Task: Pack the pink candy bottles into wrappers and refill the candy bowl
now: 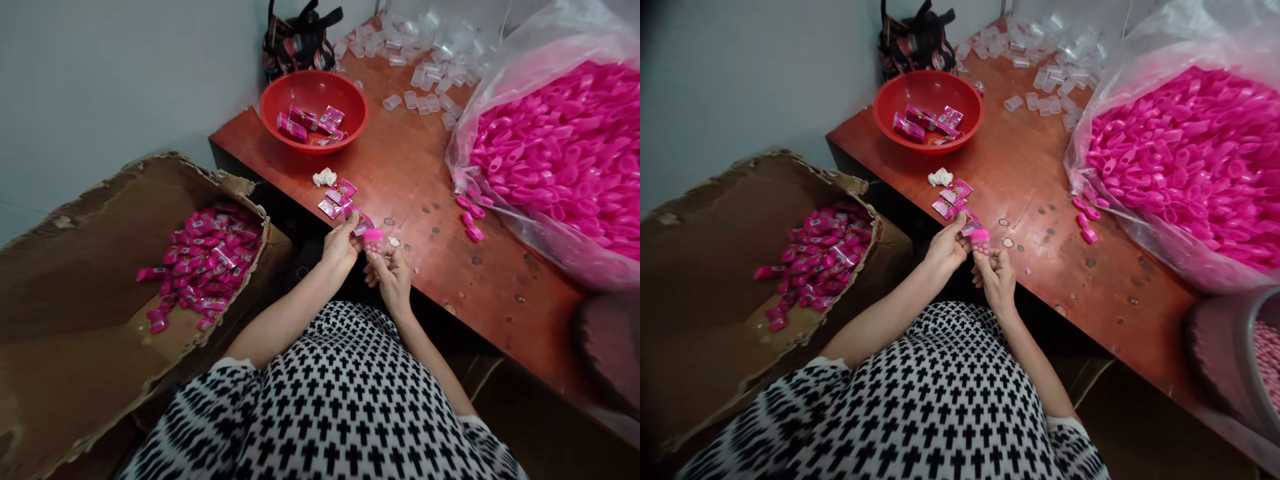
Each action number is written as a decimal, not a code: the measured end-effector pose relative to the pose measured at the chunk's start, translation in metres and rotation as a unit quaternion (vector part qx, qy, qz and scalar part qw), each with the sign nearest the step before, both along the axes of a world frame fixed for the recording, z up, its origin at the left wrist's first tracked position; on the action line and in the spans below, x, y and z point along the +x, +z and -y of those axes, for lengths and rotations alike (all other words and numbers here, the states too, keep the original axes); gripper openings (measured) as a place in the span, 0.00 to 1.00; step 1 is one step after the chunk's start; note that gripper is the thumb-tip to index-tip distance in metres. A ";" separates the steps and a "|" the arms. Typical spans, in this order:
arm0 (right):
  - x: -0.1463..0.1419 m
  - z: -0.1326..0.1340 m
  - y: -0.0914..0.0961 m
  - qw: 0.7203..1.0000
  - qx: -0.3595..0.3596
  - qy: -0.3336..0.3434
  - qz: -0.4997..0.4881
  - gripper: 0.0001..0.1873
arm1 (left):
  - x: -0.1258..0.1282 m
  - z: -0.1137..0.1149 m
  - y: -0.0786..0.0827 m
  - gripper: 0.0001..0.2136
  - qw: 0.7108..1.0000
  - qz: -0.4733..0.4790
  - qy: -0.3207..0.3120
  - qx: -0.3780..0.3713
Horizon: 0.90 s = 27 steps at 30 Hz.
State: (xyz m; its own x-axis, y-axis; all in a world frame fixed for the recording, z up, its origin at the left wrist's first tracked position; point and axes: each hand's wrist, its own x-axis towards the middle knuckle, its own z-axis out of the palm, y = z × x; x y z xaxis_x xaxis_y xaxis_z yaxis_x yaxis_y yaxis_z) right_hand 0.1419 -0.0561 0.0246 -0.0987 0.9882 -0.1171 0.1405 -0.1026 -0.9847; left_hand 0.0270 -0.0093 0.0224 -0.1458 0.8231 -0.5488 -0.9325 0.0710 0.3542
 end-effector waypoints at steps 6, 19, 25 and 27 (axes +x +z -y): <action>-0.004 -0.003 0.002 0.999 -0.012 -0.015 -0.045 0.18 | 0.004 0.002 0.003 0.10 1.000 -0.008 -0.011 0.012; 0.000 -0.007 -0.001 0.997 -0.001 -0.032 -0.065 0.18 | 0.004 -0.005 0.005 0.07 1.000 0.010 0.005 0.018; -0.002 -0.005 0.000 0.998 0.006 -0.033 -0.045 0.19 | 0.007 -0.006 0.004 0.07 1.000 0.015 0.008 0.017; -0.003 -0.005 0.000 0.999 0.002 -0.033 -0.043 0.19 | 0.008 -0.005 0.005 0.07 1.000 0.011 0.012 0.017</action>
